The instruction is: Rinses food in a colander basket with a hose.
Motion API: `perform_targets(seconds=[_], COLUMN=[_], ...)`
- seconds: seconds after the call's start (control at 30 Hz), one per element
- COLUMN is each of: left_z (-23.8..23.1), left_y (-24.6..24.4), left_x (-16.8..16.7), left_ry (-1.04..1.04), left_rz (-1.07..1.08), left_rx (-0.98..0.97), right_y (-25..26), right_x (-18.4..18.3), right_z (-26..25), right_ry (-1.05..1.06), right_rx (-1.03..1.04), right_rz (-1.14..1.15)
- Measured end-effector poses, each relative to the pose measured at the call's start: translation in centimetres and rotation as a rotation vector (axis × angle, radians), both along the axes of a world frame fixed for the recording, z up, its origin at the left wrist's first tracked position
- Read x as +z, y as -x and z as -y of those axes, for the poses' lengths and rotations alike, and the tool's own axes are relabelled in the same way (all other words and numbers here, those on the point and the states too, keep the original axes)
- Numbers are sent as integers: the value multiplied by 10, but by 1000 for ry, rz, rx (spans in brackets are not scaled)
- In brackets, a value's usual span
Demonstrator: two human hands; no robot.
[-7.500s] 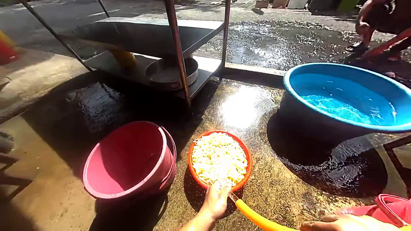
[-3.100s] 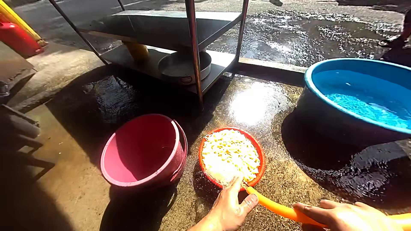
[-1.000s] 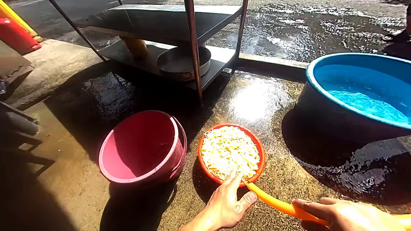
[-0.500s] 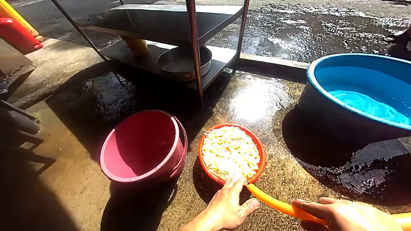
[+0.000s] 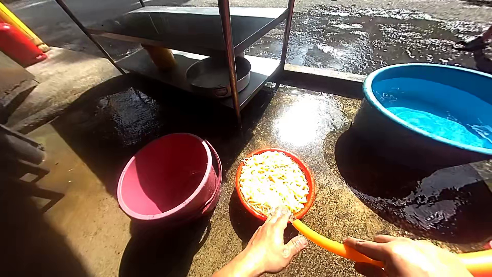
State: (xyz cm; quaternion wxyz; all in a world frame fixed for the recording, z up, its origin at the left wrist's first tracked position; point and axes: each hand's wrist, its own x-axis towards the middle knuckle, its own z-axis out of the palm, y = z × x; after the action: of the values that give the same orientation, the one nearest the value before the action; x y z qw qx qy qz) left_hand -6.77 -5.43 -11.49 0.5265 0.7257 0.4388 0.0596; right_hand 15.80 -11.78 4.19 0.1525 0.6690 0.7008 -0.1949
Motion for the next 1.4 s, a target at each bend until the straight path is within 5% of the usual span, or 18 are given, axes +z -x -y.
perform_targets(seconds=[1.4], left_z=[-4], left_y=[-10], left_x=[7], left_ry=[-45], left_rz=[-44], left_rx=[63], right_y=[-5], right_x=[-2], right_z=[5], right_ry=[-93], right_rx=[28], right_rz=[-21])
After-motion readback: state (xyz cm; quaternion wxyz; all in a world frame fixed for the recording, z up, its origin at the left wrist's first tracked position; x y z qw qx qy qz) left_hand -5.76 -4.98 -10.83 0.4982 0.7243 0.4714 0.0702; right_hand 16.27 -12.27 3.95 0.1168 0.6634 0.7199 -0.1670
